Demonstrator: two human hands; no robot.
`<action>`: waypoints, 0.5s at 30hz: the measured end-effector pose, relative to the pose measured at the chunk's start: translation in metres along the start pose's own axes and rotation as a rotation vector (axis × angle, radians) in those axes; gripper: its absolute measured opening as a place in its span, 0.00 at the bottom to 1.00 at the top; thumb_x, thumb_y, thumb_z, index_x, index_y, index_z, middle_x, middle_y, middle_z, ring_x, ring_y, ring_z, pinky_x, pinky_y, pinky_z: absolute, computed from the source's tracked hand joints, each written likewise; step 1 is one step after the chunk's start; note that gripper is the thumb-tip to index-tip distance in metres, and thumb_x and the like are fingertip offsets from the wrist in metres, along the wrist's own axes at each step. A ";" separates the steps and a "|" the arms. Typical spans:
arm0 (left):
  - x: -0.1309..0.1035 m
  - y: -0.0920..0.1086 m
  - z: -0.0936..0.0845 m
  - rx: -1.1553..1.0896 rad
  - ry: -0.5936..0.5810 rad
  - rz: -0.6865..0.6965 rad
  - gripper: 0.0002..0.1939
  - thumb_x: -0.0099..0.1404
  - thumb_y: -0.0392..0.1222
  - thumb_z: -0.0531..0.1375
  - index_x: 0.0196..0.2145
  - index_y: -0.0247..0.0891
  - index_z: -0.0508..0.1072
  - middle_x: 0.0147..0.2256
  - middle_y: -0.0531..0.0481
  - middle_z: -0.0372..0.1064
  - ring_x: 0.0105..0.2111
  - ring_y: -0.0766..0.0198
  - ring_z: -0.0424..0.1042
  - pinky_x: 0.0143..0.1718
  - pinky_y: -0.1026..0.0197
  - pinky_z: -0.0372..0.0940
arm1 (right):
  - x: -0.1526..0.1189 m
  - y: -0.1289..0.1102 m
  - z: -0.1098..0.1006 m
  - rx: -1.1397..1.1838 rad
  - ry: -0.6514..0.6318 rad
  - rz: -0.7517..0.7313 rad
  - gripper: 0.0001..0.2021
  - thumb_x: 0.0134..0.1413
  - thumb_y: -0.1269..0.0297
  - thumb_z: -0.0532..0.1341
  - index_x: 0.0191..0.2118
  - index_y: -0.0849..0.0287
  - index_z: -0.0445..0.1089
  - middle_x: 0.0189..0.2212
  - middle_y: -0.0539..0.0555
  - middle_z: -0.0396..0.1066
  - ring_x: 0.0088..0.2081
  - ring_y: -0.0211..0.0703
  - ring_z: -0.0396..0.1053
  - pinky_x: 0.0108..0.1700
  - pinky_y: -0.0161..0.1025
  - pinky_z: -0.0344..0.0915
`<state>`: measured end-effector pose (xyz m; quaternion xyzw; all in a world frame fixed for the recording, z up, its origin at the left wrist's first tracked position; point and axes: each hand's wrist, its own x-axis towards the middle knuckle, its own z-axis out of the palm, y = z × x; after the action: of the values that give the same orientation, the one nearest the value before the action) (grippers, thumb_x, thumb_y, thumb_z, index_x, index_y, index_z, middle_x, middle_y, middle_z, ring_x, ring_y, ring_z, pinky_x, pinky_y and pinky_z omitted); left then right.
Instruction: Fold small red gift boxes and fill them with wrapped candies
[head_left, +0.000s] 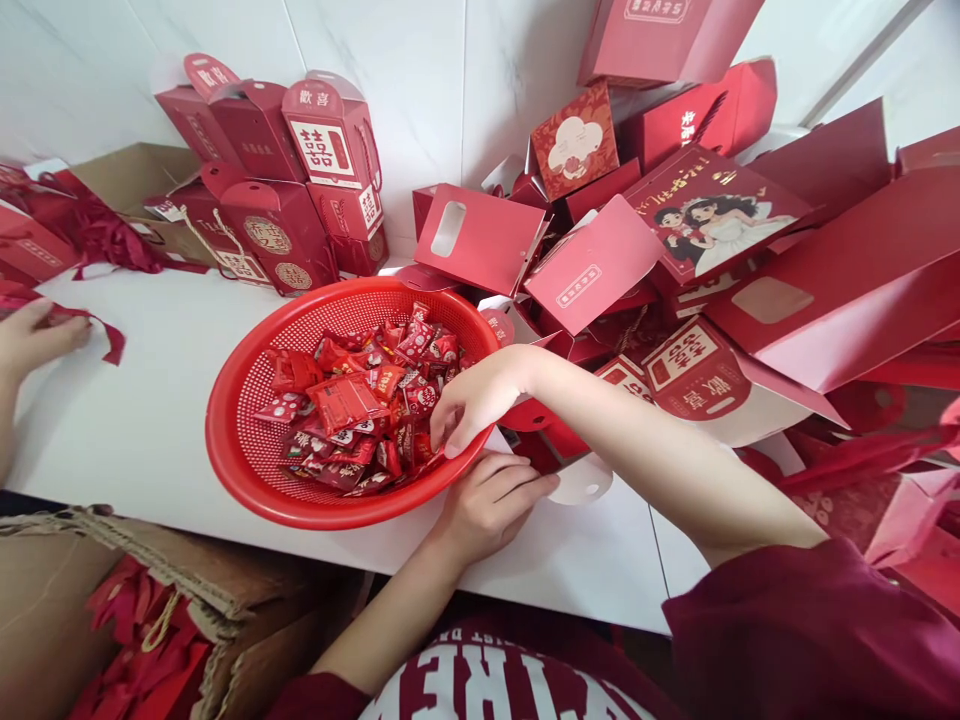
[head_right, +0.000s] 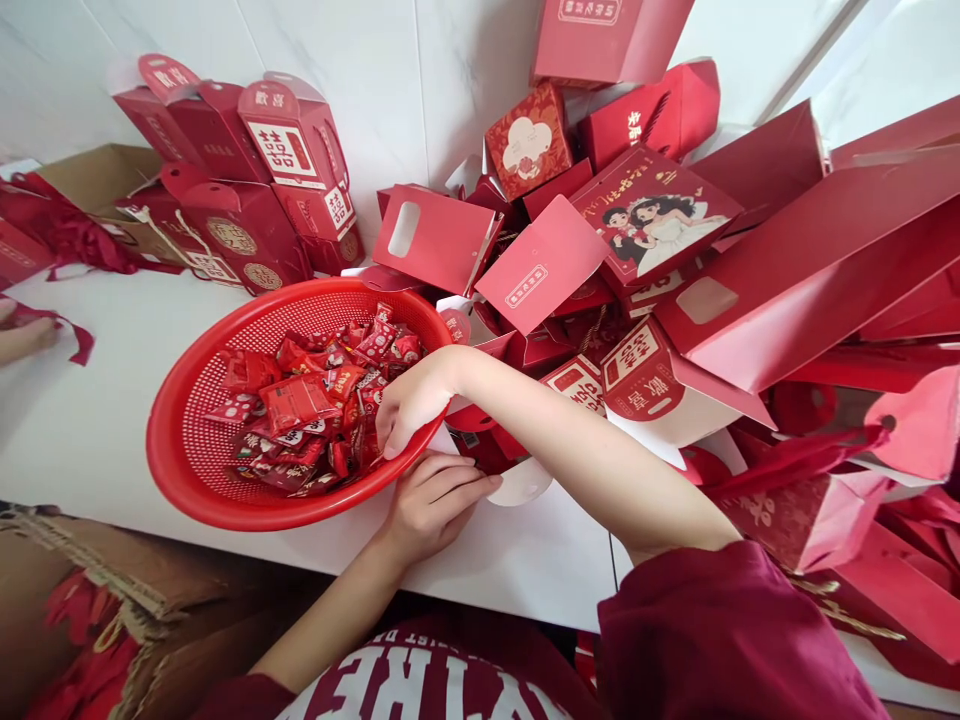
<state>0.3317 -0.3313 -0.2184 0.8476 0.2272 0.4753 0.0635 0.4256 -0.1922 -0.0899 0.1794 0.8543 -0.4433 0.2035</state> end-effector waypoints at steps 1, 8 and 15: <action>0.000 0.000 0.000 0.003 -0.002 -0.001 0.17 0.67 0.29 0.59 0.52 0.40 0.76 0.39 0.49 0.77 0.44 0.61 0.73 0.48 0.58 0.73 | -0.004 0.000 0.001 0.005 0.010 -0.040 0.14 0.60 0.63 0.62 0.49 0.61 0.77 0.46 0.52 0.78 0.46 0.41 0.72 0.46 0.32 0.63; -0.002 -0.002 0.001 0.021 -0.009 0.000 0.18 0.67 0.30 0.60 0.52 0.40 0.76 0.40 0.48 0.78 0.45 0.60 0.73 0.47 0.56 0.73 | -0.025 0.004 0.021 0.067 0.410 -0.099 0.11 0.66 0.66 0.57 0.44 0.64 0.76 0.41 0.54 0.77 0.42 0.40 0.71 0.47 0.35 0.63; 0.002 -0.001 -0.003 0.054 -0.025 0.024 0.17 0.66 0.30 0.62 0.51 0.40 0.76 0.41 0.50 0.78 0.45 0.60 0.74 0.50 0.56 0.71 | -0.087 -0.018 0.076 0.212 0.920 -0.051 0.11 0.70 0.63 0.52 0.46 0.60 0.70 0.39 0.51 0.73 0.39 0.38 0.69 0.43 0.34 0.64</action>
<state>0.3298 -0.3295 -0.2161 0.8576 0.2289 0.4590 0.0378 0.5048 -0.2761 -0.0732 0.3561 0.8100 -0.4073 -0.2264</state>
